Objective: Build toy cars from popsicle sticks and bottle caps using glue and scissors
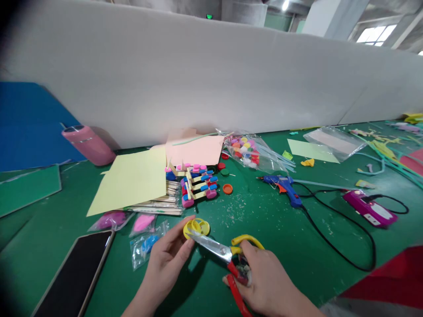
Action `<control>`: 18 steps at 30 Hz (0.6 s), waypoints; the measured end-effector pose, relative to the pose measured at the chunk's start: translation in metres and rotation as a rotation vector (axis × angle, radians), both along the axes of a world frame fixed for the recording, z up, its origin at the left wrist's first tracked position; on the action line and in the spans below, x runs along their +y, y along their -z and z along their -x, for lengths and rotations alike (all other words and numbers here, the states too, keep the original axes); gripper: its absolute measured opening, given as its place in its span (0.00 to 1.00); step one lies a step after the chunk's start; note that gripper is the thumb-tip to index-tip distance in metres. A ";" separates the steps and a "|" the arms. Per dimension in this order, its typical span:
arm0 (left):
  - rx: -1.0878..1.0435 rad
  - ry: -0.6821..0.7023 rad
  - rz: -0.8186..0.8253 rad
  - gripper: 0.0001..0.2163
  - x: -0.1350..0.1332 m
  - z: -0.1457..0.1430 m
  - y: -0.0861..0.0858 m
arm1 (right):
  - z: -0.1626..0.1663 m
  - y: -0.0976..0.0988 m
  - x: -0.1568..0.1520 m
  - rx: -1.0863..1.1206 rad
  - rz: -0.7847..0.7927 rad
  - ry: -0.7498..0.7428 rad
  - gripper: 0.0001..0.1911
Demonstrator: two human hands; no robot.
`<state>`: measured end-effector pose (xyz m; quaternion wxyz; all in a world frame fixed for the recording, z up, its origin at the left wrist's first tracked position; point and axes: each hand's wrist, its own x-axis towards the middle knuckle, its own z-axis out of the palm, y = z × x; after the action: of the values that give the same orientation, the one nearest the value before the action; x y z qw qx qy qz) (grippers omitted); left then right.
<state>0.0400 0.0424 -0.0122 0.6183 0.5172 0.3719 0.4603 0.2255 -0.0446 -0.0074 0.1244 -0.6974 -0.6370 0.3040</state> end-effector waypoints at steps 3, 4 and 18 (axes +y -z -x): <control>0.006 -0.003 -0.030 0.15 0.000 0.000 0.002 | 0.000 0.000 0.000 -0.007 0.010 0.017 0.15; 0.010 -0.009 -0.044 0.15 0.000 0.000 0.003 | 0.000 -0.001 0.000 -0.012 0.010 0.023 0.15; 0.050 -0.018 -0.147 0.17 -0.004 0.000 0.010 | 0.002 -0.001 0.002 -0.019 -0.019 0.005 0.15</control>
<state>0.0401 0.0387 -0.0223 0.5651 0.5690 0.3570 0.4790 0.2240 -0.0429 -0.0061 0.1257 -0.7005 -0.6393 0.2912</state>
